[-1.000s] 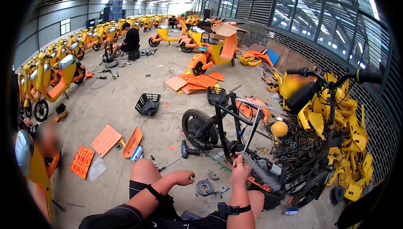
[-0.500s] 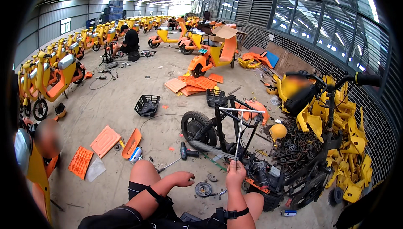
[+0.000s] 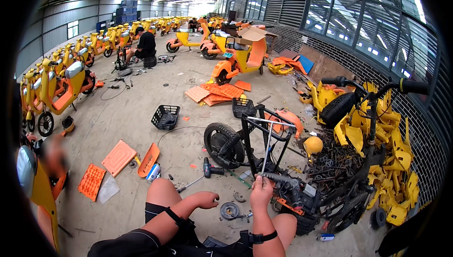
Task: The person sits on the floor and handles a bicycle chain and a metal rod. They use a wrench to turn a component on the chain and then use an electric drill on the bicycle frame.
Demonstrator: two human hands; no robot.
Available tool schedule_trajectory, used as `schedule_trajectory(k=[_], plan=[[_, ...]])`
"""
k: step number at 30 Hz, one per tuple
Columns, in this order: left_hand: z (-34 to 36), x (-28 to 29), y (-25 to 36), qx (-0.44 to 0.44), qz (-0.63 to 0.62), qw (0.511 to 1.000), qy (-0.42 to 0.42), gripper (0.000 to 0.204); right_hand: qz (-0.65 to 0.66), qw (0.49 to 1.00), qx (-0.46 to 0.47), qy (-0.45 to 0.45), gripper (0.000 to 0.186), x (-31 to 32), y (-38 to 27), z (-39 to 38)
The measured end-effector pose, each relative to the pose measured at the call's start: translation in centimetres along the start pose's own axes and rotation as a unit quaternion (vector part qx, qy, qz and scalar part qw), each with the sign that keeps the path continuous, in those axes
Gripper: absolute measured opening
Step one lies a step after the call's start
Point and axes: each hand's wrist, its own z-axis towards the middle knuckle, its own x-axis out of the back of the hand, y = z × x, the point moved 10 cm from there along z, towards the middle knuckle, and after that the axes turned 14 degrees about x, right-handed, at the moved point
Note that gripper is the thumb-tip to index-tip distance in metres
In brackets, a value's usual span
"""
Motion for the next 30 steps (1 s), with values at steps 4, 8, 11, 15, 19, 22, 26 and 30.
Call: schedule_trajectory(k=[4, 8, 11, 15, 19, 22, 26, 30], plan=[[-0.2, 0.3, 0.6, 0.002, 0.014, 1.0, -0.006, 0.041, -0.06, 0.996, 0.058, -0.012, 0.019, 0.6, -1.7, 0.6], [0.3, 0.0, 0.2, -0.004, 0.008, 1.0, 0.008, 0.042, -0.044, 0.996, 0.072, -0.012, 0.021, -0.7, -1.7, -0.1], [-0.4, 0.1, 0.5, 0.01, 0.016, 1.0, -0.015, 0.042, -0.034, 0.998, 0.039, -0.023, 0.023, -0.1, -1.6, -0.1], [0.3, -0.5, 0.0, 0.018, 0.012, 1.0, -0.018, 0.043, 0.071, 0.997, 0.001, -0.009, 0.023, 0.0, -0.7, 0.0], [0.4, -0.5, 0.0, 0.011, 0.023, 1.0, -0.017, 0.043, 0.105, 0.994, -0.033, 0.014, 0.023, -0.1, 0.0, -0.4], [0.3, -0.8, 0.1, 0.012, 0.022, 1.0, -0.018, 0.043, 0.115, 0.992, -0.038, 0.021, 0.024, 0.5, -0.1, -0.2], [0.8, -1.0, 0.0, 0.007, 0.01, 1.0, -0.019, 0.044, 0.137, 0.988, -0.054, 0.04, 0.024, 0.8, 1.2, 0.1], [0.7, -0.9, 0.2, 0.003, 0.018, 1.0, -0.014, 0.043, 0.153, 0.985, -0.063, 0.039, 0.023, 0.6, 1.0, -0.3]])
